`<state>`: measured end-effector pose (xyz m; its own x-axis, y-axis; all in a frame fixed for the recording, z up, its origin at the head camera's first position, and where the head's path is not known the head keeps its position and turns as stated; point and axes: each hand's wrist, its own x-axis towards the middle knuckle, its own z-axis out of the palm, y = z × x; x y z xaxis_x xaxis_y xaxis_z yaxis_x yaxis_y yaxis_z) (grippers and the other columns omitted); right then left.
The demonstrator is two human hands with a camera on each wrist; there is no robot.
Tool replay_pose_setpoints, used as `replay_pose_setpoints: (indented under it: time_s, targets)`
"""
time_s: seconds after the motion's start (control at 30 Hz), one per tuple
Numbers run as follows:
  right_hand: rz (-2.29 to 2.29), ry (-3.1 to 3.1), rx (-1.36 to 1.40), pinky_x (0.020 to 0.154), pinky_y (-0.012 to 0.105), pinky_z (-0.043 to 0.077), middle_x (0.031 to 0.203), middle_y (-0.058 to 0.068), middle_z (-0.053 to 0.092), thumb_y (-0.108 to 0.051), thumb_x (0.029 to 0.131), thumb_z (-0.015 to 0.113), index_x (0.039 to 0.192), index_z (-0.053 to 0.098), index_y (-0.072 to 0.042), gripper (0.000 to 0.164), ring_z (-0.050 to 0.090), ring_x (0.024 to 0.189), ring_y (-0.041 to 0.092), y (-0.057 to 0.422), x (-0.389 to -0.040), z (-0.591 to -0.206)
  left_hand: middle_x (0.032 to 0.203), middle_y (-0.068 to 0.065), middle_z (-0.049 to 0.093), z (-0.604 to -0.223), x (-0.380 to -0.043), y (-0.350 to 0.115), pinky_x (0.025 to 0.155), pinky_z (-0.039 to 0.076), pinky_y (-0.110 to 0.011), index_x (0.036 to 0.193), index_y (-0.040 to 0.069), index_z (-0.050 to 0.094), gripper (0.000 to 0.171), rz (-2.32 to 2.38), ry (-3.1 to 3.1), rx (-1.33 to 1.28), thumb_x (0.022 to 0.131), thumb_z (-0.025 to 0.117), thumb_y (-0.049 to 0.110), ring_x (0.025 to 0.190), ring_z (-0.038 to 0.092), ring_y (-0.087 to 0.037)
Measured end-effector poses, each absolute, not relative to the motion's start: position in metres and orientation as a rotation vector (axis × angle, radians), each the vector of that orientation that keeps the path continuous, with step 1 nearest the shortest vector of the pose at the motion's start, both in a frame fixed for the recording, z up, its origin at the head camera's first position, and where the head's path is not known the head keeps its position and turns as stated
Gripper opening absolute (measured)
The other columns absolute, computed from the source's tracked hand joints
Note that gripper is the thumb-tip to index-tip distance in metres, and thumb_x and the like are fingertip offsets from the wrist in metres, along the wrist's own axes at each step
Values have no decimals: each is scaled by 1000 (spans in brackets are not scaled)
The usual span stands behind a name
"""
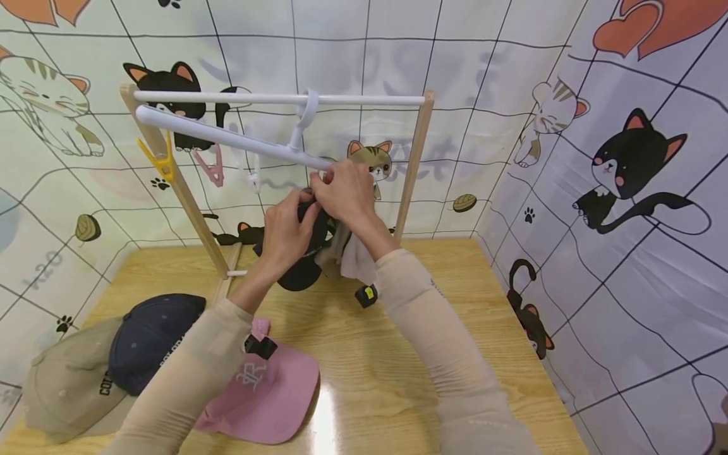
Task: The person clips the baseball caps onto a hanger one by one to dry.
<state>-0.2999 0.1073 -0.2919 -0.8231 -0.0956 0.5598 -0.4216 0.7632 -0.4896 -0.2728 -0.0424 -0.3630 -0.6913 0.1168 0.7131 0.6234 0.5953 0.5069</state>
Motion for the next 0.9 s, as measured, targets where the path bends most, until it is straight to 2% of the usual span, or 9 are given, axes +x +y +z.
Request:
replay_pose_setpoints:
  time_s: [0.13, 0.33, 0.53, 0.67, 0.9]
  targets:
    - [875, -2441, 364, 51, 29, 25, 48, -4, 48, -33, 107, 73, 55, 60, -14, 57, 39, 45, 14, 108, -300, -294, 113, -23, 84, -363, -273, -42, 60, 47, -45, 117, -4, 72, 23, -1031, -2194, -576, 113, 70, 19, 64, 67, -36]
    - [924, -2442, 344, 50, 28, 24, 47, -6, 46, -36, 107, 72, 55, 61, -15, 57, 37, 44, 14, 108, -300, -297, 123, -23, 84, -363, -273, -41, 63, 53, -48, 117, -4, 72, 24, -1040, -2206, -568, 113, 72, 20, 72, 72, -39]
    - [964, -2438, 331, 48, 28, 21, 46, -6, 41, -37, 106, 72, 54, 57, -15, 58, 32, 43, 14, 111, -299, -300, 117, -24, 84, -362, -272, -41, 65, 57, -50, 116, -3, 73, 25, -1047, -2226, -553, 112, 73, 22, 77, 76, -41]
    - [986, -2433, 324, 49, 28, 24, 48, -4, 48, -39, 106, 73, 57, 63, -14, 56, 37, 45, 15, 112, -299, -301, 114, -24, 84, -362, -271, -41, 63, 57, -50, 118, -3, 74, 25, -1049, -2232, -545, 112, 72, 22, 74, 76, -40]
    - [998, -2430, 324, 54, 30, 32, 58, 4, 66, -41, 107, 72, 67, 73, -11, 50, 49, 51, 18, 114, -297, -302, 121, -20, 85, -360, -270, -41, 64, 58, -51, 124, -2, 77, 25, -1058, -2227, -568, 113, 69, 19, 75, 76, -40]
